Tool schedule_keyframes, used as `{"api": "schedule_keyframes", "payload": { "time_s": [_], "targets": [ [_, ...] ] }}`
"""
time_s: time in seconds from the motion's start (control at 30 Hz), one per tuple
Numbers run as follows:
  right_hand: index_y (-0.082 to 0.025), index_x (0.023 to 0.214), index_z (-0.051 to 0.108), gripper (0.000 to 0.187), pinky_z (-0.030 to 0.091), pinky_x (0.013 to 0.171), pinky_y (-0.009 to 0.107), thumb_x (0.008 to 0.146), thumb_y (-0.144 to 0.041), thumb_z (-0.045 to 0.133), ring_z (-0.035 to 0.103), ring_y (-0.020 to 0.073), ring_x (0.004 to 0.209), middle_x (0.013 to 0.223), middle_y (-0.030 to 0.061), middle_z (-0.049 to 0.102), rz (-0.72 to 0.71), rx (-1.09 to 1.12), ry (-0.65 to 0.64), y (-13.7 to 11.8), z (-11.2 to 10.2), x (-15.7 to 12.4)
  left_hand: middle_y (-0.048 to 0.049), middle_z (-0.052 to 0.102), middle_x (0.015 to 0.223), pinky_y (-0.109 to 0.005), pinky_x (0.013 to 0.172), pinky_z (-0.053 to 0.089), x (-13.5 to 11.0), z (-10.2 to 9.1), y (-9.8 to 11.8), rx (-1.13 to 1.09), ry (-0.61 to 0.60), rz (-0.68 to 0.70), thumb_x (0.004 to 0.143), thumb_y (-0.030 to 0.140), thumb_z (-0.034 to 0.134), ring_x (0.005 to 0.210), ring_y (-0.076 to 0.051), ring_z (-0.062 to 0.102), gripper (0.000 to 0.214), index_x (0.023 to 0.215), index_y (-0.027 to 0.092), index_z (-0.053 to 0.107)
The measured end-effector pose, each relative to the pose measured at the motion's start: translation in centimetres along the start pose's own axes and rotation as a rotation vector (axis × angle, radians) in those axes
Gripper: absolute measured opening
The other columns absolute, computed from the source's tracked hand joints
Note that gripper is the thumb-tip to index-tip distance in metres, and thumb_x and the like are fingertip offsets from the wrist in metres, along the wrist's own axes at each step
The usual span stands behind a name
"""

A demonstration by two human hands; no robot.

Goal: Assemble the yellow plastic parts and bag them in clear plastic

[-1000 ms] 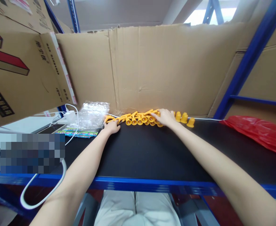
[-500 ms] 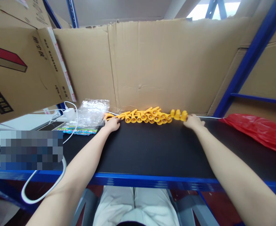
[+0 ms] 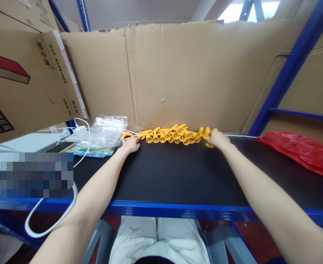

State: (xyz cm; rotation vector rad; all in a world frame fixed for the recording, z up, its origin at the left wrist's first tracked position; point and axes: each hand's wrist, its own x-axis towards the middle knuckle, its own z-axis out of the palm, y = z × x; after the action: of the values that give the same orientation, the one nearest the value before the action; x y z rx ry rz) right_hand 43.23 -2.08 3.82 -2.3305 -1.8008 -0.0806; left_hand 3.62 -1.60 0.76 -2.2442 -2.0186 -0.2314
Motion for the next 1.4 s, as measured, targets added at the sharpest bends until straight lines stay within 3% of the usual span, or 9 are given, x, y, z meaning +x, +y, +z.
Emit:
{"api": "schedule_keyframes", "payload": {
  "time_s": [0.17, 0.3, 0.5, 0.93, 1.23, 1.4],
  "targets": [
    [-0.014, 0.112, 0.054, 0.047, 0.045, 0.081, 0.033, 0.071, -0.033, 0.068, 0.06, 0.026, 0.095, 0.102, 0.0135, 0.064, -0.181, 0.17, 0.008, -0.5, 1.2, 0.2, -0.0099, 0.055, 0.125, -0.047, 0.1, 0.035, 0.0, -0.1, -0.1, -0.001, 0.038, -0.004, 0.083, 0.028, 0.041, 0.113, -0.027, 0.053, 0.044, 0.126, 0.025, 0.052],
    [-0.014, 0.102, 0.058, 0.043, 0.046, 0.074, 0.033, 0.071, -0.043, 0.066, 0.062, 0.0267, 0.084, 0.093, 0.0122, 0.065, -0.174, 0.274, -0.029, -0.7, 2.1, -0.2, -0.0126, 0.055, 0.125, -0.047, 0.1, 0.035, 0.0, 0.1, -0.2, 0.001, 0.063, -0.018, 0.082, 0.025, 0.042, 0.115, -0.028, 0.051, 0.042, 0.122, 0.022, 0.054],
    [-0.013, 0.103, 0.062, 0.041, 0.045, 0.076, 0.034, 0.074, -0.043, 0.063, 0.061, 0.0292, 0.089, 0.096, 0.0128, 0.065, -0.221, 0.269, -0.016, -0.7, 2.5, -0.2, -0.0159, 0.053, 0.127, -0.048, 0.102, 0.033, 0.3, 0.6, -0.6, 0.018, 0.041, -0.039, 0.085, 0.028, 0.039, 0.115, -0.029, 0.052, 0.042, 0.123, 0.016, 0.052],
    [-0.016, 0.099, 0.061, 0.033, 0.045, 0.078, 0.035, 0.076, -0.039, 0.062, 0.062, 0.0275, 0.089, 0.097, 0.0113, 0.066, -0.285, 0.29, -0.004, -0.5, 2.9, 0.1, -0.0108, 0.055, 0.119, -0.03, 0.093, 0.045, 0.5, 0.5, -0.4, -0.105, 0.17, 0.019, 0.076, 0.007, 0.042, 0.104, -0.022, 0.058, 0.047, 0.118, 0.017, 0.059],
    [-0.017, 0.102, 0.062, 0.035, 0.045, 0.08, 0.038, 0.076, -0.04, 0.06, 0.061, 0.0298, 0.092, 0.096, 0.0113, 0.066, -0.304, 0.281, -0.003, -0.3, 3.1, 0.3, -0.0089, 0.051, 0.108, -0.03, 0.088, 0.046, -0.1, -1.2, 0.1, -0.285, 0.553, 0.144, 0.083, 0.01, 0.036, 0.098, -0.018, 0.055, 0.037, 0.113, 0.017, 0.057],
    [-0.015, 0.098, 0.062, 0.034, 0.046, 0.077, 0.035, 0.075, -0.04, 0.061, 0.062, 0.0272, 0.088, 0.094, 0.0114, 0.066, -0.296, 0.269, -0.003, -0.3, 3.0, 0.2, -0.0085, 0.05, 0.105, -0.026, 0.086, 0.045, -0.5, -2.2, 1.3, -0.339, 0.677, 0.244, 0.084, 0.01, 0.036, 0.096, -0.016, 0.054, 0.035, 0.112, 0.016, 0.055]
  ]
}}
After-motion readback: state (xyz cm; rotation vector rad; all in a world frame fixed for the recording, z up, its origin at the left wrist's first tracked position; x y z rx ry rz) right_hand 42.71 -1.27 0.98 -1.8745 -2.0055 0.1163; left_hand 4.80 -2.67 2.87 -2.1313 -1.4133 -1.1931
